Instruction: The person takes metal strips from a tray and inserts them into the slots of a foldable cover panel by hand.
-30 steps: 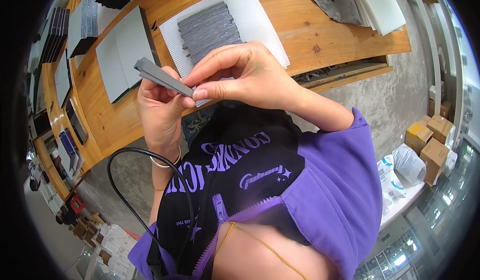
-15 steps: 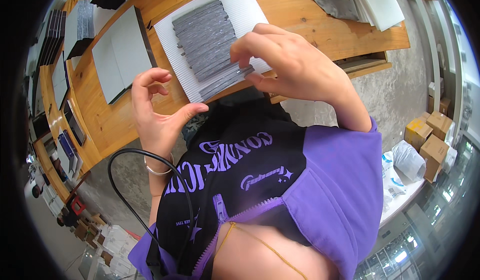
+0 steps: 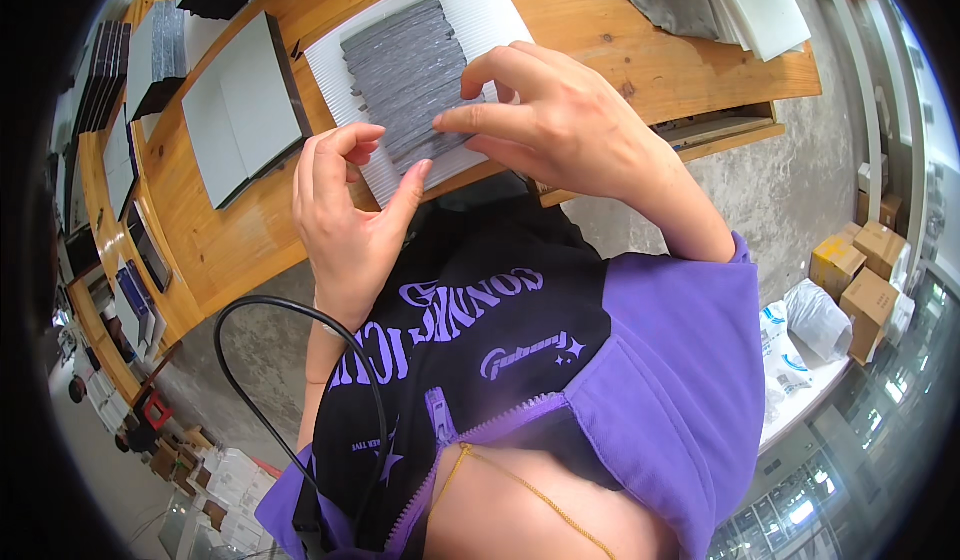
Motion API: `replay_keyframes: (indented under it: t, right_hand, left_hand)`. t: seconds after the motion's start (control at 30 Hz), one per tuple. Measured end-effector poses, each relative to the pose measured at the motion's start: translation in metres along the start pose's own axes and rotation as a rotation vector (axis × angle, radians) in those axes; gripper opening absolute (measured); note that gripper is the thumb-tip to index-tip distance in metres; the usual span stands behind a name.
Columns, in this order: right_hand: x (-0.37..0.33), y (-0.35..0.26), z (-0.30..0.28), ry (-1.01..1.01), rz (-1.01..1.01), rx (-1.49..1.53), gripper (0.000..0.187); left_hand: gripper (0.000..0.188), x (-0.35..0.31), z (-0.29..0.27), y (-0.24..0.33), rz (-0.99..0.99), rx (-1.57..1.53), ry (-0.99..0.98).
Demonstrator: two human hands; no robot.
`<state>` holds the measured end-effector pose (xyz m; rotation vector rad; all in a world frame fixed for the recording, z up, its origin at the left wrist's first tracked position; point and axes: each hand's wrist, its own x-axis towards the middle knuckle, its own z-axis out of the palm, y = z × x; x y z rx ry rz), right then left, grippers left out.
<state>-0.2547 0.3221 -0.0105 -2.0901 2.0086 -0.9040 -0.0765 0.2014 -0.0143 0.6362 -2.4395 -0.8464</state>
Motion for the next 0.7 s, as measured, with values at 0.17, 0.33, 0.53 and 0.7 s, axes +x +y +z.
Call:
replay_keyframes:
  t: [0.17, 0.33, 0.53, 0.7]
  right_hand:
    - [0.000, 0.007, 0.003, -0.003, -0.088, -0.046, 0.035]
    - [0.001, 0.008, 0.002, -0.020, -0.167, -0.119, 0.035]
    - [-0.001, 0.011, 0.002, -0.058, -0.222, -0.198, 0.037]
    - [0.009, 0.000, -0.001, 0.107, -0.038, 0.013, 0.041]
  left_hand:
    - [0.038, 0.002, 0.001, 0.002, -0.041, -0.022, 0.019]
    - [0.042, 0.001, 0.000, 0.001, -0.054, -0.023, 0.011]
    - [0.046, 0.001, -0.004, 0.000, -0.037, 0.048, -0.033]
    - [0.068, 0.008, -0.008, 0.002, -0.029, -0.208, 0.048]
